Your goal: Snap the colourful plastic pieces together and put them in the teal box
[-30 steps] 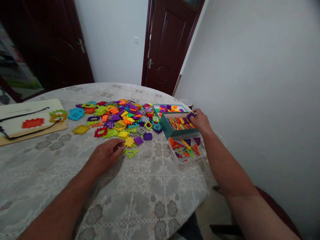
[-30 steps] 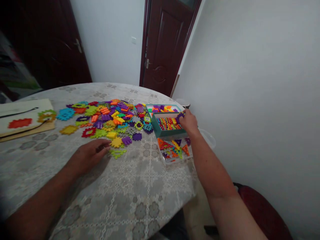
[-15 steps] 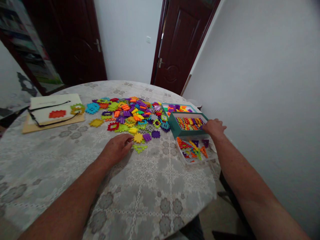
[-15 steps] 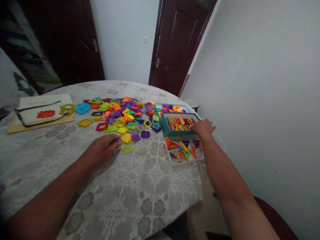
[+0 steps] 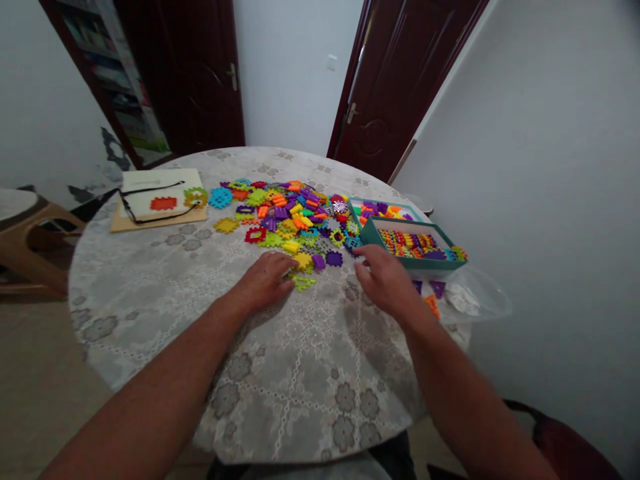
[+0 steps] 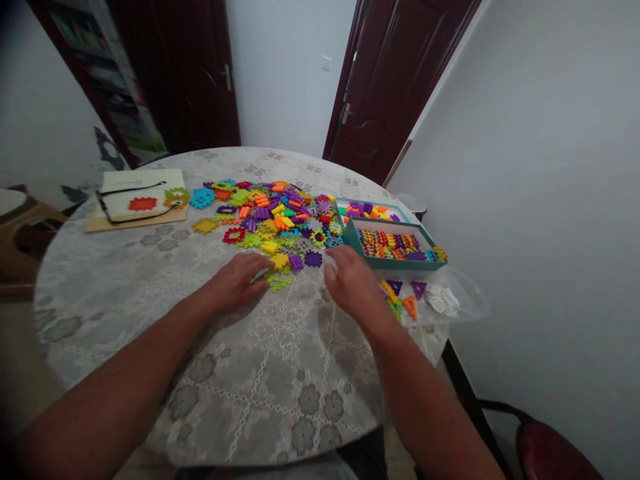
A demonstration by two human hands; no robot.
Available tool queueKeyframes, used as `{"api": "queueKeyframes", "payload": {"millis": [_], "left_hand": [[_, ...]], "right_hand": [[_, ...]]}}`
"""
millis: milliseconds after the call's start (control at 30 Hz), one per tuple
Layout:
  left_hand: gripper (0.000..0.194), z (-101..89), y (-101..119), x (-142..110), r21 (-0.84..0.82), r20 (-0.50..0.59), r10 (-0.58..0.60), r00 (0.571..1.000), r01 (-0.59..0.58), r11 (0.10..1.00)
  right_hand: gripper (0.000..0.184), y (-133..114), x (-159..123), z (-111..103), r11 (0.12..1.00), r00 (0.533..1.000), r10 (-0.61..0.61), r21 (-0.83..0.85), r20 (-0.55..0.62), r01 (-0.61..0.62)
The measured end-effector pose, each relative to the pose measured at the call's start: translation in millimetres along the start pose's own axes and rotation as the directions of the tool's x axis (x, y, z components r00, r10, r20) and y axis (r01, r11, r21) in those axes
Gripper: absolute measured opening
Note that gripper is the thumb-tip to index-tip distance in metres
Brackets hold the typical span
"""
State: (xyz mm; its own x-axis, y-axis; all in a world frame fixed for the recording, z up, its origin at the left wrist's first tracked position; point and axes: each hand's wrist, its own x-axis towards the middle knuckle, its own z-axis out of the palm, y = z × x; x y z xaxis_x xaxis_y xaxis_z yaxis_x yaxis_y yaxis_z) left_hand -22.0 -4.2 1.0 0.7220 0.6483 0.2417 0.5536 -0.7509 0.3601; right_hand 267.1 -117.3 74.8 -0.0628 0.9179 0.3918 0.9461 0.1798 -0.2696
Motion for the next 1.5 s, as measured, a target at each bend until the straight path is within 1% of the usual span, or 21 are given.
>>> {"api": "queueKeyframes", "payload": {"millis": [67, 100, 200, 267, 300, 367, 433, 567, 667, 733, 833, 933, 1067, 1133, 1200, 1300, 1433, 1500], "left_hand": [[0.041, -0.7, 2, 0, 0.018, 0.025, 0.014, 1.0, -0.015, 1.0], [0.042, -0.9, 2, 0, 0.025, 0.028, 0.016, 0.999, -0.017, 1.0], [0.042, -1.6, 5, 0, 0.039, 0.025, 0.01, 1.0, -0.011, 0.999], [0.039, -2.0, 7, 0, 0.035, 0.016, 0.005, 1.0, -0.006, 0.999], [0.037, -2.0, 7, 0, 0.027, 0.011, 0.005, 1.0, -0.006, 1.0], [0.032, -1.4, 8, 0, 0.009, 0.001, 0.012, 1.0, -0.012, 1.0], [0.028, 0.1, 7, 0, -0.007, -0.003, 0.025, 1.0, -0.025, 1.0], [0.024, 4.2, 5, 0, -0.053, 0.0, 0.05, 0.999, -0.05, 0.997], [0.023, 5.3, 6, 1, -0.118, -0.012, 0.06, 0.998, -0.061, 0.991], [0.022, 4.6, 7, 2, -0.171, -0.033, 0.041, 0.999, -0.046, 0.984], [0.018, 2.5, 10, 4, -0.288, -0.102, -0.049, 0.994, 0.017, 0.957], [0.013, 1.0, 12, 6, -0.427, -0.158, -0.167, 0.973, 0.085, 0.9], [0.019, 1.3, 10, 8, -0.554, -0.161, -0.265, 0.951, 0.135, 0.821], [0.023, 1.6, 8, 8, -0.587, -0.151, -0.29, 0.945, 0.151, 0.796], [0.029, 0.8, 6, 9, -0.606, -0.142, -0.315, 0.938, 0.17, 0.777], [0.036, -3.5, 5, 9, -0.591, -0.146, -0.364, 0.92, 0.214, 0.778], [0.035, -11.0, 5, 8, -0.512, -0.188, -0.408, 0.893, 0.265, 0.817], [0.035, -13.3, 5, 7, -0.484, -0.199, -0.427, 0.882, 0.29, 0.825]], "right_hand": [[0.04, -28, 5, 26, 0.997, 0.997, -0.056, 0.062, 0.046, 0.053], [0.044, -38, 9, 38, 0.996, 0.996, -0.057, 0.067, 0.073, 0.052], [0.05, -52, 22, 65, 1.0, 0.984, 0.006, 0.01, 0.178, -0.008], [0.044, -53, 26, 77, 0.997, 0.97, 0.071, -0.054, 0.232, -0.06], [0.039, -52, 26, 81, 0.994, 0.966, 0.098, -0.079, 0.24, -0.081], [0.031, -48, 24, 88, 0.988, 0.965, 0.136, -0.104, 0.222, -0.116], [0.029, -43, 21, 93, 0.987, 0.971, 0.147, -0.085, 0.186, -0.133], [0.03, -31, 16, 100, 0.991, 0.981, 0.12, 0.041, 0.152, -0.127], [0.025, -26, 15, 103, 0.987, 0.987, 0.106, 0.108, 0.123, -0.12], [0.021, -25, 15, 105, 0.988, 0.991, 0.082, 0.12, 0.103, -0.095], [0.017, -28, 13, 108, 0.99, 0.995, 0.016, 0.139, 0.099, -0.03], [0.017, -36, 12, 111, 0.981, 0.993, -0.055, 0.188, 0.103, 0.035], [0.022, -49, 10, 110, 0.947, 0.976, -0.174, 0.294, 0.133, 0.129], [0.026, -54, 10, 108, 0.93, 0.97, -0.194, 0.341, 0.144, 0.136], [0.031, -55, 11, 103, 0.921, 0.977, -0.177, 0.371, 0.12, 0.121], [0.037, -53, 14, 90, 0.913, 0.993, -0.121, 0.396, 0.019, 0.103], [0.035, -45, 20, 67, 0.907, 0.991, -0.032, 0.414, -0.126, 0.082], [0.035, -39, 22, 57, 0.91, 0.987, -0.006, 0.408, -0.159, 0.071]]}}
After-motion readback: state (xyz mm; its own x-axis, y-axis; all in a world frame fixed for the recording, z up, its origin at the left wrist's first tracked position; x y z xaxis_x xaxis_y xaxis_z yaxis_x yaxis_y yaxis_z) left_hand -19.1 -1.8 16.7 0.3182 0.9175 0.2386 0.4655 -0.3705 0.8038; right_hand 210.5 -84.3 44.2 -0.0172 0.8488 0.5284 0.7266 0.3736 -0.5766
